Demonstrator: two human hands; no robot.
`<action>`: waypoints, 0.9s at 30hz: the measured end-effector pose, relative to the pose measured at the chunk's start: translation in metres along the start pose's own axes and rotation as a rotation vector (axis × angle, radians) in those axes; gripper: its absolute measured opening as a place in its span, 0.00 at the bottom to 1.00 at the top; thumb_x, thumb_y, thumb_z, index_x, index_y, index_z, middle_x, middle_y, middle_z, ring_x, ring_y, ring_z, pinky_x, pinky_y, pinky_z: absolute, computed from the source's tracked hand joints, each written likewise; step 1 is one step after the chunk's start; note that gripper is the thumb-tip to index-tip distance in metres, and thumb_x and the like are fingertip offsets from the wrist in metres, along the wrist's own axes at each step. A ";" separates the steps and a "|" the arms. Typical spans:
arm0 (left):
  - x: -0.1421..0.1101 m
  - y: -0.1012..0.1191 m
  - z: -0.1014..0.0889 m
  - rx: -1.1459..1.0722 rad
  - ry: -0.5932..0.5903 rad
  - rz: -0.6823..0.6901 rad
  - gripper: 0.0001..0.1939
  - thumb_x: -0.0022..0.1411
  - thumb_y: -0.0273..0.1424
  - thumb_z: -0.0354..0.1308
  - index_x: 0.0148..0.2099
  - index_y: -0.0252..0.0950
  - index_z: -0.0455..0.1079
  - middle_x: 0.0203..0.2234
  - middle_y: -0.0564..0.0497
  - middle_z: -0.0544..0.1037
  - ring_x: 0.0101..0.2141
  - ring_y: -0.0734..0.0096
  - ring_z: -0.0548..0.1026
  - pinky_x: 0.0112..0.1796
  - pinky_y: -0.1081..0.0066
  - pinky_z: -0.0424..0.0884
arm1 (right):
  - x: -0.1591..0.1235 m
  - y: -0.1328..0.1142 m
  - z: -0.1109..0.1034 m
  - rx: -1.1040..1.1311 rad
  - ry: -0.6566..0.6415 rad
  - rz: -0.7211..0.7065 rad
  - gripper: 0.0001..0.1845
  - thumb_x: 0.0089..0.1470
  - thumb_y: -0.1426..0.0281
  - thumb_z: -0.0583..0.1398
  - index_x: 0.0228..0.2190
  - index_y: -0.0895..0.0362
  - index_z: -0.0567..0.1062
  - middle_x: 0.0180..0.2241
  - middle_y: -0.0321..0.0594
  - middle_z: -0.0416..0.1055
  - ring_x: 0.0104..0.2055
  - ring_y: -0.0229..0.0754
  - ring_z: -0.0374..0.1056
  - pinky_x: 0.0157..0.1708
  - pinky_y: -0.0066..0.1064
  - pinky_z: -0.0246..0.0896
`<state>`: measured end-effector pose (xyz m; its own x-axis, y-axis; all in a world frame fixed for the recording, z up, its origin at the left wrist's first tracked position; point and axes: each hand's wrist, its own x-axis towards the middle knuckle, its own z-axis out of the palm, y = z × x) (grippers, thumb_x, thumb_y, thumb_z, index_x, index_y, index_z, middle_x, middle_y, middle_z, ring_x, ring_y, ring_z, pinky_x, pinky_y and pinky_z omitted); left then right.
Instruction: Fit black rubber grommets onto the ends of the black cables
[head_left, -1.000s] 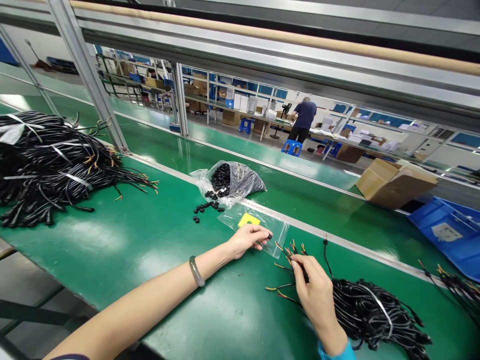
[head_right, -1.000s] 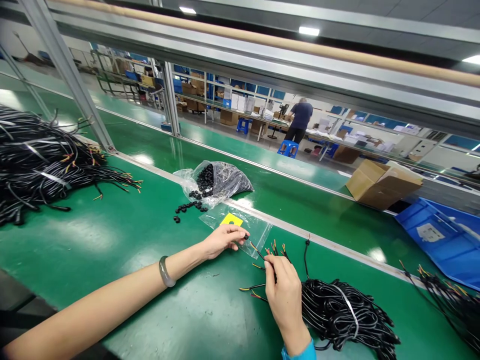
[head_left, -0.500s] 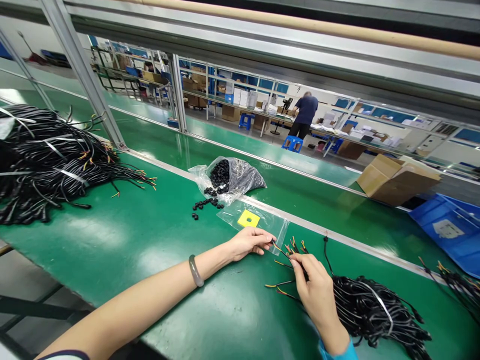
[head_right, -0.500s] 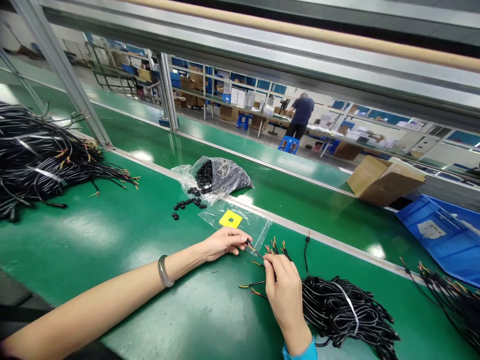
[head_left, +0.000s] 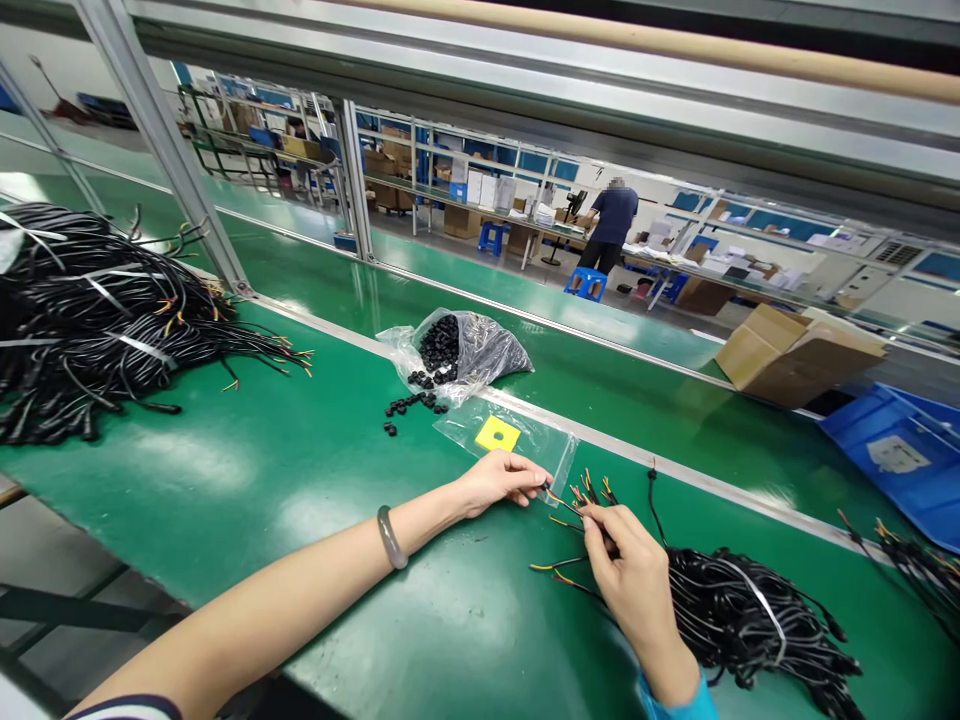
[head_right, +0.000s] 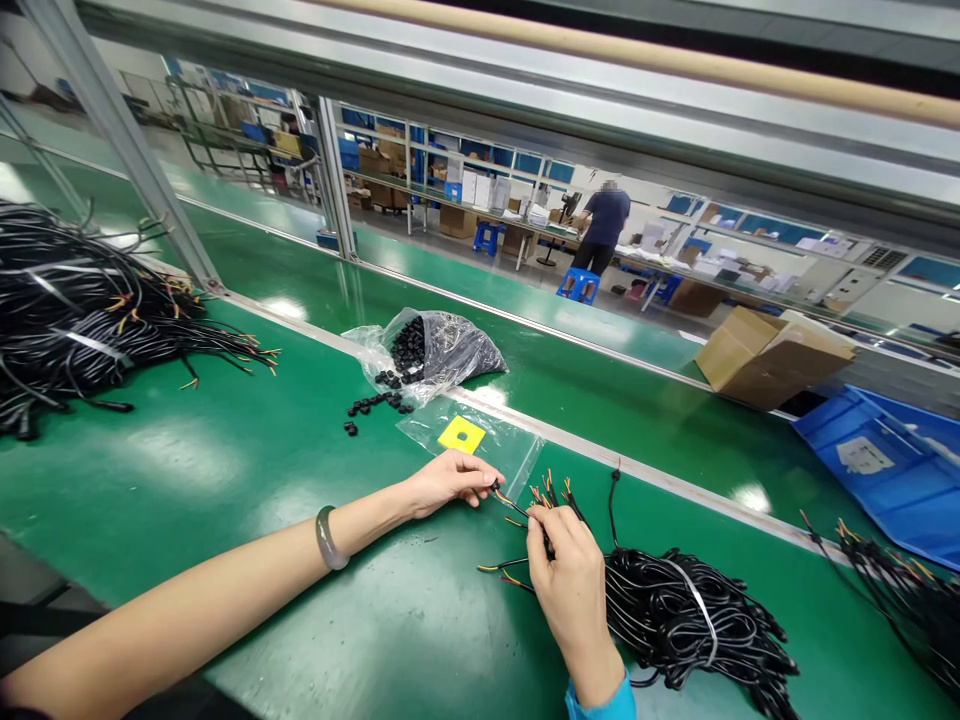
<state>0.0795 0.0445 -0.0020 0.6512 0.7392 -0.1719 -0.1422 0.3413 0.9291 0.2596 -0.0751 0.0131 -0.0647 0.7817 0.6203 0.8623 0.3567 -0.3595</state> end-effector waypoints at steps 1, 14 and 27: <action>0.000 -0.001 0.000 0.005 0.001 0.002 0.25 0.40 0.44 0.72 0.36 0.29 0.78 0.23 0.50 0.74 0.26 0.78 0.69 0.25 0.80 0.68 | 0.000 0.000 0.000 -0.004 0.002 -0.001 0.09 0.62 0.71 0.54 0.37 0.58 0.74 0.32 0.37 0.69 0.31 0.34 0.64 0.30 0.24 0.57; -0.003 0.004 0.003 0.034 -0.014 0.022 0.26 0.37 0.42 0.74 0.37 0.30 0.78 0.26 0.49 0.77 0.22 0.80 0.70 0.27 0.77 0.69 | 0.003 -0.007 -0.002 0.026 0.034 0.035 0.10 0.62 0.70 0.53 0.35 0.59 0.74 0.28 0.36 0.66 0.24 0.30 0.60 0.24 0.22 0.55; -0.008 -0.006 0.018 -0.081 -0.042 0.094 0.21 0.37 0.36 0.74 0.34 0.28 0.78 0.27 0.46 0.78 0.27 0.72 0.75 0.34 0.72 0.74 | 0.003 -0.005 -0.001 0.089 -0.029 0.008 0.07 0.61 0.71 0.55 0.35 0.58 0.73 0.32 0.39 0.70 0.31 0.34 0.67 0.29 0.22 0.62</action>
<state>0.0887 0.0265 -0.0004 0.6629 0.7455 -0.0696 -0.2624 0.3184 0.9109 0.2557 -0.0756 0.0174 -0.0742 0.7986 0.5973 0.8148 0.3938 -0.4254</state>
